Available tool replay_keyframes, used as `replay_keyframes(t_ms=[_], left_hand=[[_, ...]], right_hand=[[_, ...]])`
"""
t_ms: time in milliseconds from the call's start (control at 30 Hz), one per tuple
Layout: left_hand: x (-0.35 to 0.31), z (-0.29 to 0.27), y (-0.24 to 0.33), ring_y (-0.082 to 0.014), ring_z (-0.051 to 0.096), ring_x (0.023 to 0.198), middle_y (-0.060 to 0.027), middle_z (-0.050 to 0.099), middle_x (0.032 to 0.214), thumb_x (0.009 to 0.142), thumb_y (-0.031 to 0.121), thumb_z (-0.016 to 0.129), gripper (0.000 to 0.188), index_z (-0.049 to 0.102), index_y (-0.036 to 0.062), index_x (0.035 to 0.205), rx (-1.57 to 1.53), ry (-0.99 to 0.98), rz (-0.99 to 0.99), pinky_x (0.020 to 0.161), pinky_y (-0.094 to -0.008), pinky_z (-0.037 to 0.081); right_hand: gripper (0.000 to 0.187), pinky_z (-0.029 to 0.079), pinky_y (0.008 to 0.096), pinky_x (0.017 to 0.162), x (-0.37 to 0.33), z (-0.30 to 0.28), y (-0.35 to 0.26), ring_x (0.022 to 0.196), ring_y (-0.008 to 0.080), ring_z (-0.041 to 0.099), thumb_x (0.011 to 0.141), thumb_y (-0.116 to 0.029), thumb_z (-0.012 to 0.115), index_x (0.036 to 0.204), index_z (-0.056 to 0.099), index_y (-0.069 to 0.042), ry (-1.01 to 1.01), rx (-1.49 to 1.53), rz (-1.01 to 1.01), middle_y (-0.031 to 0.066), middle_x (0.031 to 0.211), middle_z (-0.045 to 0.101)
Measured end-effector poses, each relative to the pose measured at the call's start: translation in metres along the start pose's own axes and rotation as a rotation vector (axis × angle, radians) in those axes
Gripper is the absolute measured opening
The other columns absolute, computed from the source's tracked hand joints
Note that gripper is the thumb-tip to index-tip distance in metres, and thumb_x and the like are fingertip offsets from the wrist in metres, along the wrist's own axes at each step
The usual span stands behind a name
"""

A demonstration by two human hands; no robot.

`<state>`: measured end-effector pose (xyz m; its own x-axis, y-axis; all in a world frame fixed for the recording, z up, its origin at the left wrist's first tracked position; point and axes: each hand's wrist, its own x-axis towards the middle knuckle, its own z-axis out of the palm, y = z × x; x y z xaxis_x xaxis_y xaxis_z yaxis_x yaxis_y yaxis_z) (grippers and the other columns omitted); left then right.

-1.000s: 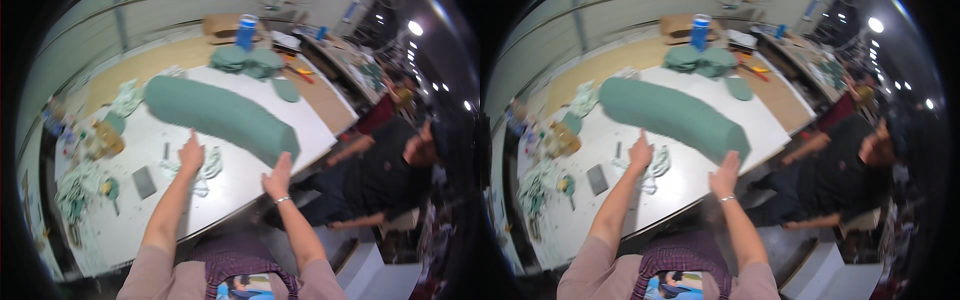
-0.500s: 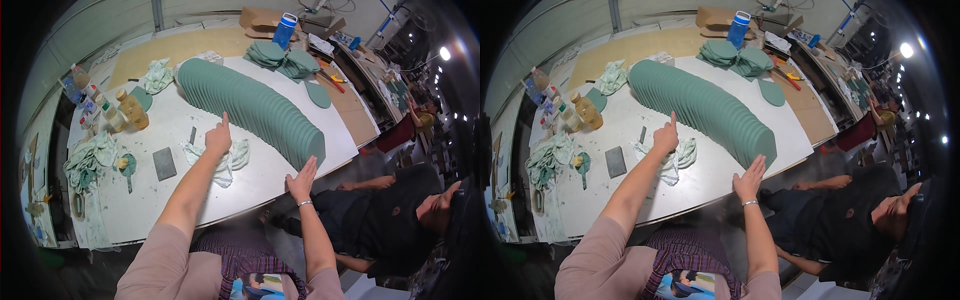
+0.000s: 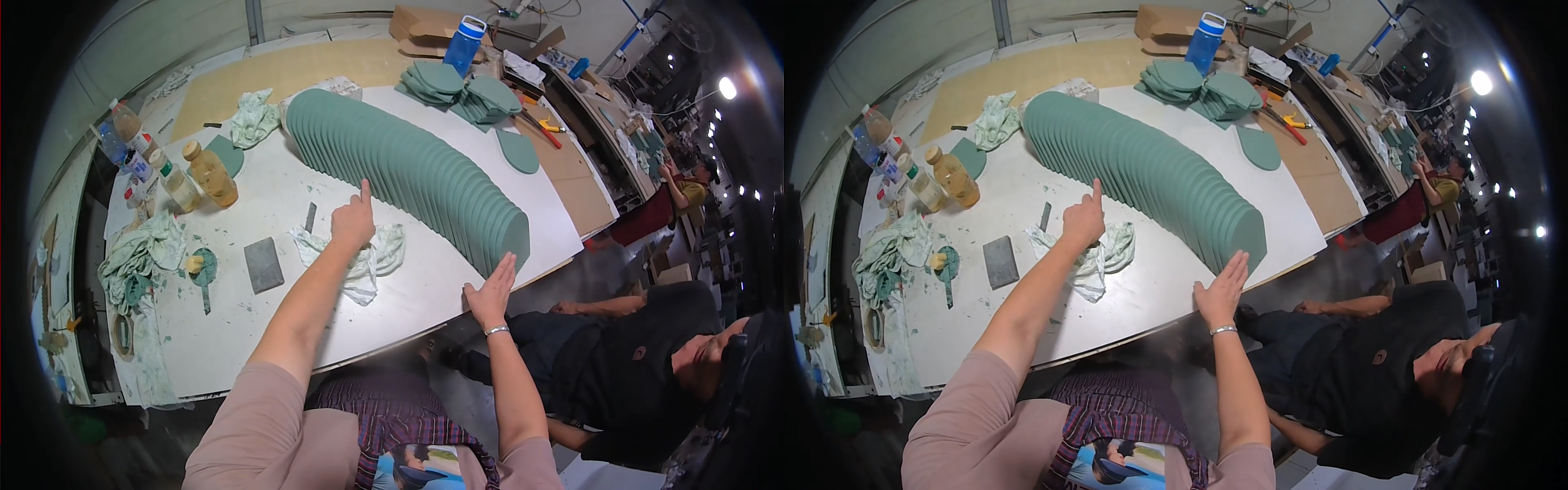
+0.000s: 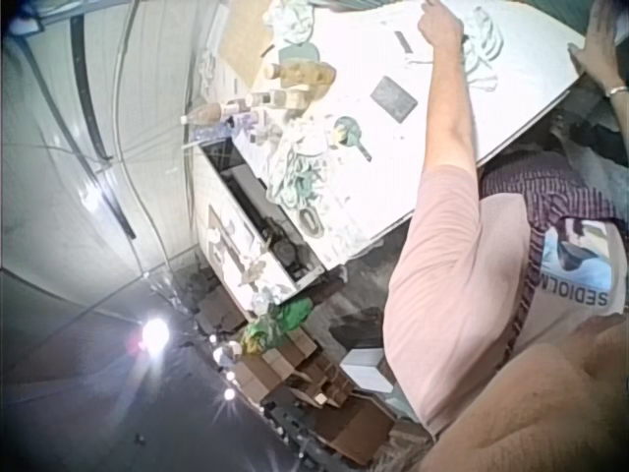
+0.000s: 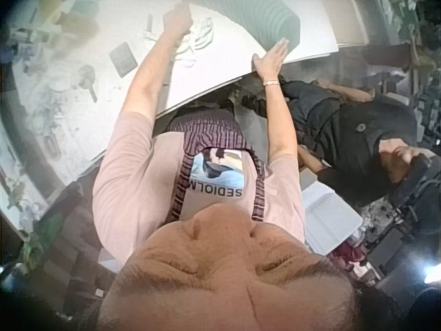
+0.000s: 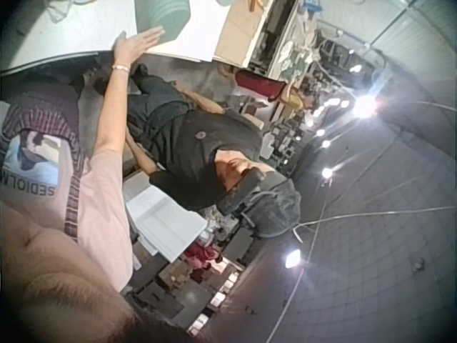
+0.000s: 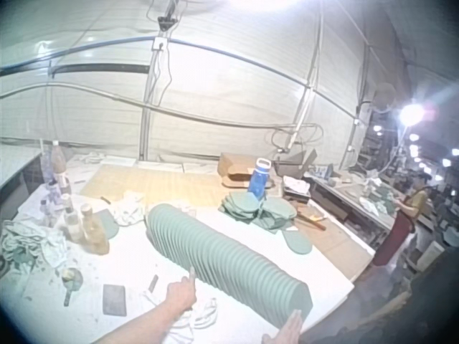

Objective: The person peels a strip of adhesive backing from a stack of green foam cushion components and then wipes the top foam piece with a cloth.

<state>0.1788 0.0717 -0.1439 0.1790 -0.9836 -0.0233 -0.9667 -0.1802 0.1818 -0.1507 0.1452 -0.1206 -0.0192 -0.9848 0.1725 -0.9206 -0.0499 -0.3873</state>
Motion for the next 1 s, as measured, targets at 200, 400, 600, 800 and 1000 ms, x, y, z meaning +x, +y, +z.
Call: replay_keyframes(t_ms=[200,400,600,800,1000], left_hand=[[-0.007,-0.005,0.001,-0.0349,0.070,0.086,-0.0161,0.064,0.109,0.091,0.027,0.063,0.059,0.050,0.0124,0.147,0.057,0.011,0.138,0.072,-0.0496,0.054],[-0.080,-0.001,0.041,-0.0314,0.054,0.120,-0.0102,0.061,0.126,0.081,0.044,0.072,0.065,0.057,0.0178,0.139,-0.172,0.243,0.508,0.099,-0.0542,0.040],[-0.113,0.002,0.013,-0.0348,0.045,0.135,-0.0112,0.052,0.143,0.080,0.031,0.075,0.059,0.060,0.0160,0.135,-0.248,0.161,0.526,0.111,-0.0643,0.030],[-0.109,0.003,0.027,-0.0345,0.045,0.133,-0.0118,0.053,0.141,0.082,0.027,0.073,0.055,0.060,0.0149,0.135,-0.252,0.179,0.531,0.112,-0.0610,0.029],[-0.110,0.004,0.025,-0.0351,0.044,0.134,-0.0127,0.052,0.142,0.083,0.026,0.072,0.056,0.060,0.0146,0.136,-0.234,0.179,0.520,0.113,-0.0608,0.029]], right_hand=[[0.119,0.021,0.0485,0.124,0.000,-0.005,-0.005,0.149,0.0469,0.020,0.071,-0.020,0.081,0.158,0.004,0.004,-0.010,0.023,0.000,0.0289,0.164,0.013],[0.112,0.015,0.0470,0.126,-0.003,-0.002,0.013,0.153,0.0430,0.015,0.075,-0.023,0.079,0.157,0.010,0.008,0.005,-0.054,-0.040,0.0305,0.164,0.013],[0.117,0.021,0.0505,0.124,-0.002,-0.014,-0.017,0.149,0.0469,0.020,0.077,-0.023,0.081,0.159,0.001,0.003,-0.114,0.006,0.103,0.0286,0.165,0.009],[0.118,0.027,0.0524,0.120,-0.005,-0.014,-0.002,0.149,0.0469,0.019,0.075,-0.017,0.081,0.160,0.002,0.000,-0.024,0.018,0.096,0.0271,0.166,0.007],[0.117,0.027,0.0525,0.120,-0.004,-0.011,-0.004,0.149,0.0475,0.019,0.075,-0.016,0.081,0.160,0.002,0.001,-0.009,0.029,0.079,0.0278,0.165,0.007]])
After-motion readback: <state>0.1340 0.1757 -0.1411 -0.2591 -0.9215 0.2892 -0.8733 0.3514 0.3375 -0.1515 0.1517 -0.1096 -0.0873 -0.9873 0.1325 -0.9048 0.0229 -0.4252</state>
